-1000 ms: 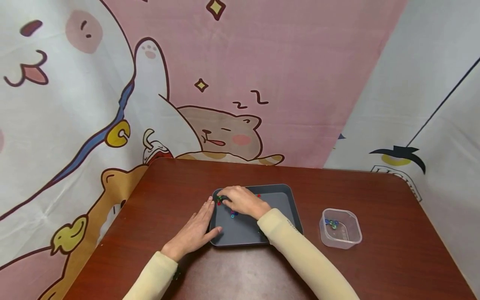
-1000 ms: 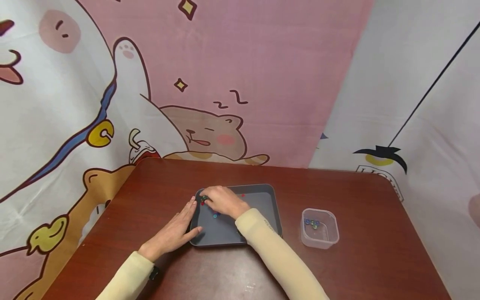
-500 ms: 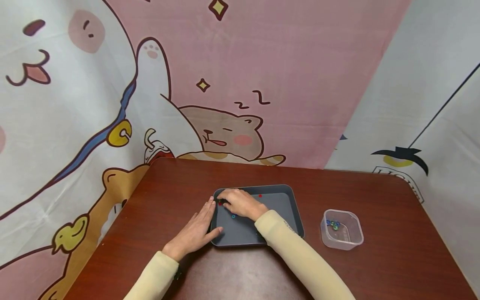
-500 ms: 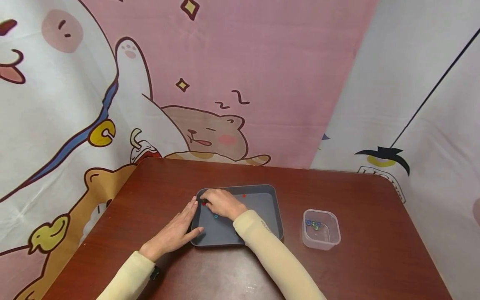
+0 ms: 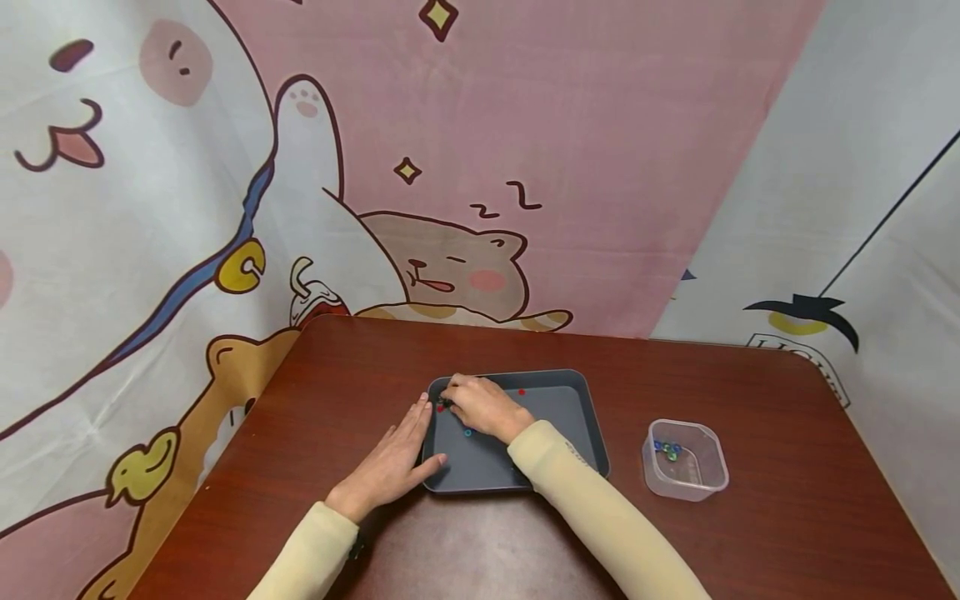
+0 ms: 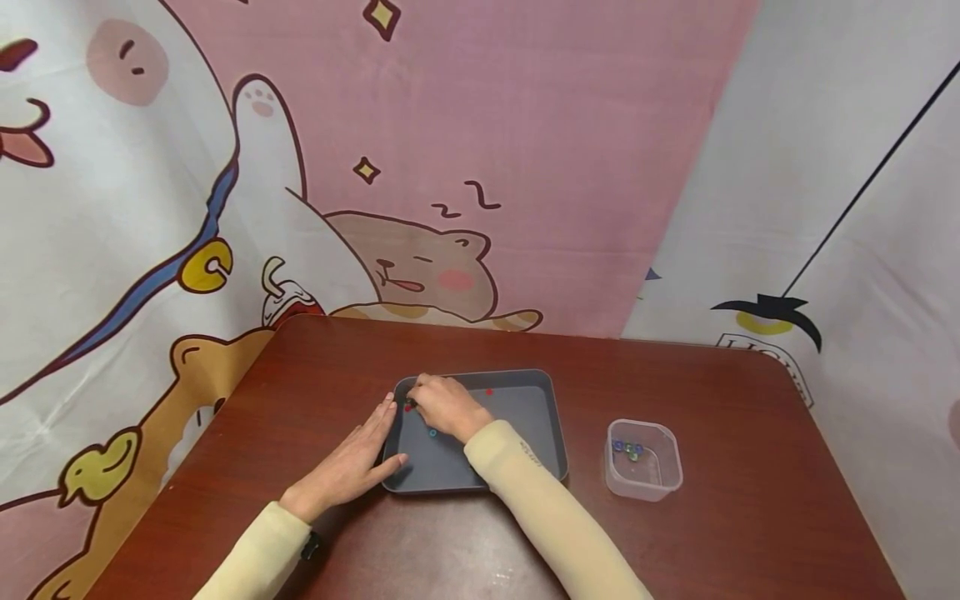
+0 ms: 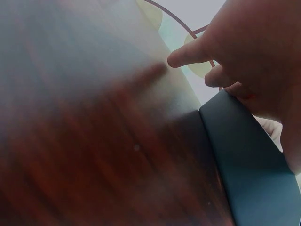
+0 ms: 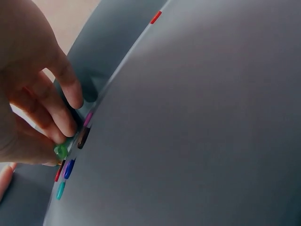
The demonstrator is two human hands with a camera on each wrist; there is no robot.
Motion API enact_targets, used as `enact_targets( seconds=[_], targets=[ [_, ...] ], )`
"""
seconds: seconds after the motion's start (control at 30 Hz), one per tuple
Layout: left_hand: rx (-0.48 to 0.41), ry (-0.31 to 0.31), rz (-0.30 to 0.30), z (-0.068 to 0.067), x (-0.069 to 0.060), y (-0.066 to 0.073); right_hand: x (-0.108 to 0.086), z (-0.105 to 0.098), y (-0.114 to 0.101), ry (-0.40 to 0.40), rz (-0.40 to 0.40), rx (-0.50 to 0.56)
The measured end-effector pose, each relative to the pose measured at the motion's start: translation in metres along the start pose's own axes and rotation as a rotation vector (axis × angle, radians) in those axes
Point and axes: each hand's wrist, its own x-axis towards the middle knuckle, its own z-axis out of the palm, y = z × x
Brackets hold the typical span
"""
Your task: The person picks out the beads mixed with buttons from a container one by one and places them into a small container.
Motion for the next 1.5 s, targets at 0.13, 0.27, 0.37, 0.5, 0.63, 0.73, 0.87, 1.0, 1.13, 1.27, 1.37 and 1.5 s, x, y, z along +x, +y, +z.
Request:
enact_targets(
  seconds=[0.13,0.27,0.37,0.5,0.63,0.73,0.87,1.0,1.13,1.27,1.37,1.5],
  targets=[
    [0.004,0.000,0.000,0.000,0.000,0.000,-0.001,0.001,0.001,0.008,0.003,-0.031],
    [0.001,0.000,0.001,0.000,0.000,0.001,-0.002,0.002,0.001,0.024,-0.001,-0.063],
    [0.000,-0.003,0.000,0.000,0.000,0.002,-0.003,0.002,0.001,0.031,0.001,-0.076],
    [-0.003,-0.004,-0.001,0.000,0.001,0.003,-0.006,0.000,0.002,0.033,0.003,-0.066],
    [-0.001,-0.005,-0.005,0.001,0.001,0.003,-0.009,-0.005,0.004,0.038,-0.001,-0.043],
    [-0.005,-0.001,-0.001,0.001,0.001,0.002,-0.013,-0.011,0.005,0.054,-0.001,-0.010],
    [-0.002,0.000,0.013,0.002,0.001,0.000,-0.020,-0.020,0.006,0.086,0.000,0.045],
    [0.004,0.003,0.029,0.003,0.001,-0.002,-0.030,-0.030,0.009,0.123,0.007,0.091],
    [0.002,0.010,0.037,0.003,0.001,-0.003,-0.040,-0.040,0.012,0.177,0.009,0.125],
    [0.012,0.011,0.034,0.003,0.000,-0.003,-0.050,-0.051,0.015,0.229,0.003,0.151],
    [0.021,0.011,0.030,0.002,0.000,-0.003,-0.057,-0.059,0.015,0.260,0.006,0.159],
    [0.026,0.020,0.031,0.001,0.000,-0.002,-0.066,-0.072,0.015,0.296,0.017,0.158]
  ],
)
